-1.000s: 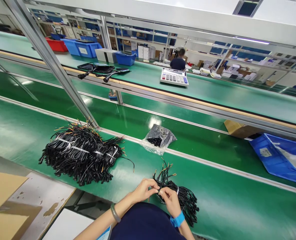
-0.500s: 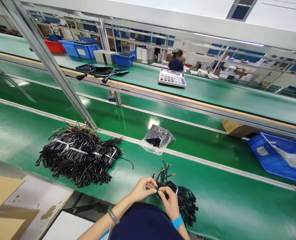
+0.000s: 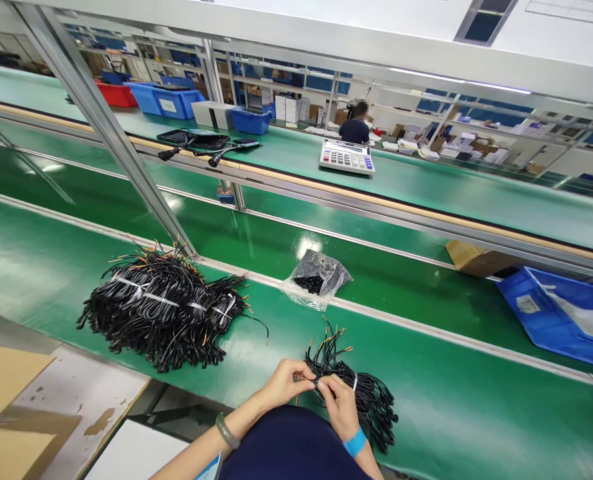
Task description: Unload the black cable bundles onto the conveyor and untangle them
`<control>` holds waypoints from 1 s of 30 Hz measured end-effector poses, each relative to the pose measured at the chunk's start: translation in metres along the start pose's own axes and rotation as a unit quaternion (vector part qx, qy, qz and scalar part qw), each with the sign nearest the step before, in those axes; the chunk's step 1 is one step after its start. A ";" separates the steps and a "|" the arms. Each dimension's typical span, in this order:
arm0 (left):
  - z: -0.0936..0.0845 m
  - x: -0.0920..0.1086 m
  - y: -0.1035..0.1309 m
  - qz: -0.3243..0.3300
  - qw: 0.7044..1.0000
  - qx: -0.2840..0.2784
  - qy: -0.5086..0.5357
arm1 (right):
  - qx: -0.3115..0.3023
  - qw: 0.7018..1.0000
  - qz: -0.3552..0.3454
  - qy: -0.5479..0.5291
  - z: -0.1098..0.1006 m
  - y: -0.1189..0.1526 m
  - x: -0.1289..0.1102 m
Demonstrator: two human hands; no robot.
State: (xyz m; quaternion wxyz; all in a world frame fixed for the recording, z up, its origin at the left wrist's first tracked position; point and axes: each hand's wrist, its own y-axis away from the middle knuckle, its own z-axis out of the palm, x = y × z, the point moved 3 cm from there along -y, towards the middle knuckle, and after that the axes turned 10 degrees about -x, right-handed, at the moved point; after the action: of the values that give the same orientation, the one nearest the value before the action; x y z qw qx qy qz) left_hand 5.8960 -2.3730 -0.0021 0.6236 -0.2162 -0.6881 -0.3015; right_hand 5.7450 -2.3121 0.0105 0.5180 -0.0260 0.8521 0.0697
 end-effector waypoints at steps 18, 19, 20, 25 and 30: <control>0.004 0.025 0.002 0.090 0.990 -0.044 -0.099 | -0.011 0.990 0.042 -0.131 0.012 0.002 0.014; 0.005 0.027 0.001 0.080 0.990 -0.051 -0.106 | -0.007 0.990 0.041 -0.138 0.012 0.003 0.014; 0.005 0.028 0.000 0.066 0.990 -0.052 -0.111 | -0.001 0.989 0.040 -0.144 0.012 0.003 0.014; 0.010 0.036 -0.011 0.017 1.000 0.008 0.014 | 0.052 0.986 0.030 -0.156 0.004 0.002 0.013; 0.017 0.036 -0.027 0.040 0.998 -0.006 0.044 | 0.125 0.982 0.014 -0.140 0.002 -0.003 0.017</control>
State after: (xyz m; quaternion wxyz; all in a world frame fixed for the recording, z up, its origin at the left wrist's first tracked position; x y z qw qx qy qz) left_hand 5.8605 -2.3839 0.0287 0.6635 -0.2339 -0.6488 -0.2901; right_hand 5.7393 -2.3140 -0.0063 0.6301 0.0612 0.7736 -0.0271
